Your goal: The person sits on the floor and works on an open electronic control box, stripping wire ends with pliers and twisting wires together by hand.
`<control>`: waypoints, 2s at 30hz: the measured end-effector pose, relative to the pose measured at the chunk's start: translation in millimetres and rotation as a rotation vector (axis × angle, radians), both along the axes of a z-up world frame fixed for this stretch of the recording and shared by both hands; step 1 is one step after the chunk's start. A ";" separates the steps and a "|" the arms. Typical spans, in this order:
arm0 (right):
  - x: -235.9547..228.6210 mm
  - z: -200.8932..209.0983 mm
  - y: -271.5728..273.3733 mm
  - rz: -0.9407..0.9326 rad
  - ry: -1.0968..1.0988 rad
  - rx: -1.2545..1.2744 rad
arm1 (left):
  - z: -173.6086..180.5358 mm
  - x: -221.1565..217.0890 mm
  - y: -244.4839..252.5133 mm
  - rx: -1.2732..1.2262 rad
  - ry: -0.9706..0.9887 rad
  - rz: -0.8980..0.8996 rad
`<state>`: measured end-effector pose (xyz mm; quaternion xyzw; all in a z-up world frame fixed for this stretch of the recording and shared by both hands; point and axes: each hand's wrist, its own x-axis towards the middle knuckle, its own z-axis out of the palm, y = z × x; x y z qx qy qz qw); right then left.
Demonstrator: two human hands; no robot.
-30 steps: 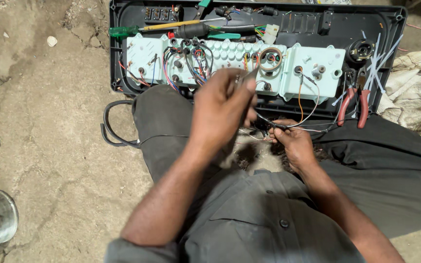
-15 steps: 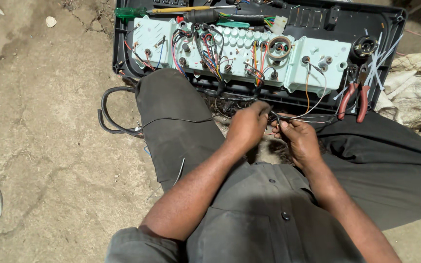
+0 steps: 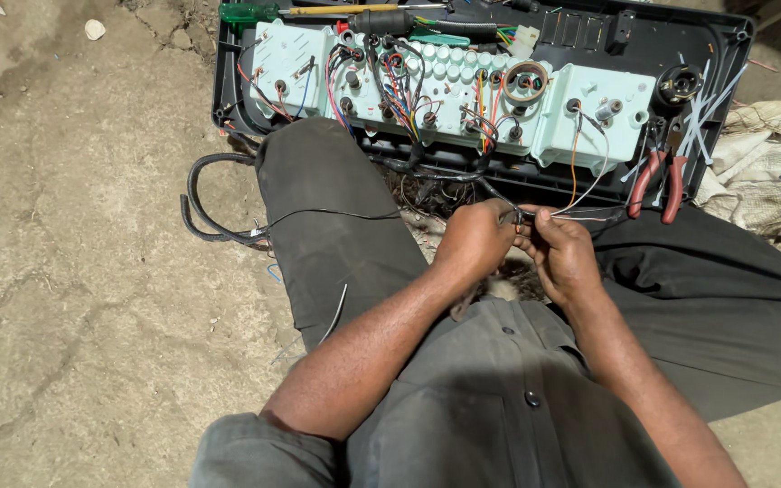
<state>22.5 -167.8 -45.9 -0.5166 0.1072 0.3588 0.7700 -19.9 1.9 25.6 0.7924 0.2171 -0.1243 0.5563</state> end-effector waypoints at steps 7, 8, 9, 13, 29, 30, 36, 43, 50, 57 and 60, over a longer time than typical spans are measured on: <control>-9.5 21.7 -2.2 0.103 0.107 -0.214 | -23.2 6.6 5.4 -0.352 -0.061 0.362; -12.0 26.8 -3.1 0.161 0.090 -0.277 | -28.6 8.7 3.8 -0.314 -0.106 0.373; -13.4 31.5 -3.6 0.136 -0.006 -0.263 | -33.0 11.0 1.7 -0.276 -0.150 0.384; -18.9 46.1 -5.8 0.127 -0.187 -0.252 | -28.6 16.7 -18.1 -0.414 -0.370 0.342; -5.3 28.6 17.8 -0.013 0.118 -0.172 | 25.1 17.1 30.5 0.426 -0.257 -0.140; -4.7 22.2 17.7 -0.006 0.118 -0.134 | 22.0 15.5 28.1 0.504 -0.316 -0.208; -1.2 -4.8 8.5 0.019 0.002 -0.177 | 5.1 12.0 17.7 0.588 -0.211 -0.350; -1.6 -13.4 3.4 0.027 -0.055 -0.160 | -8.2 13.0 7.8 0.541 -0.108 -0.322; -1.6 -13.0 2.8 0.038 -0.075 -0.180 | -15.1 15.2 13.6 0.558 -0.167 -0.368; -2.4 -7.4 2.7 0.082 -0.076 -0.174 | -25.0 26.4 19.5 0.384 -0.082 -0.292; -2.6 -2.4 3.3 0.081 -0.094 -0.165 | -26.1 29.1 18.6 0.370 -0.079 -0.282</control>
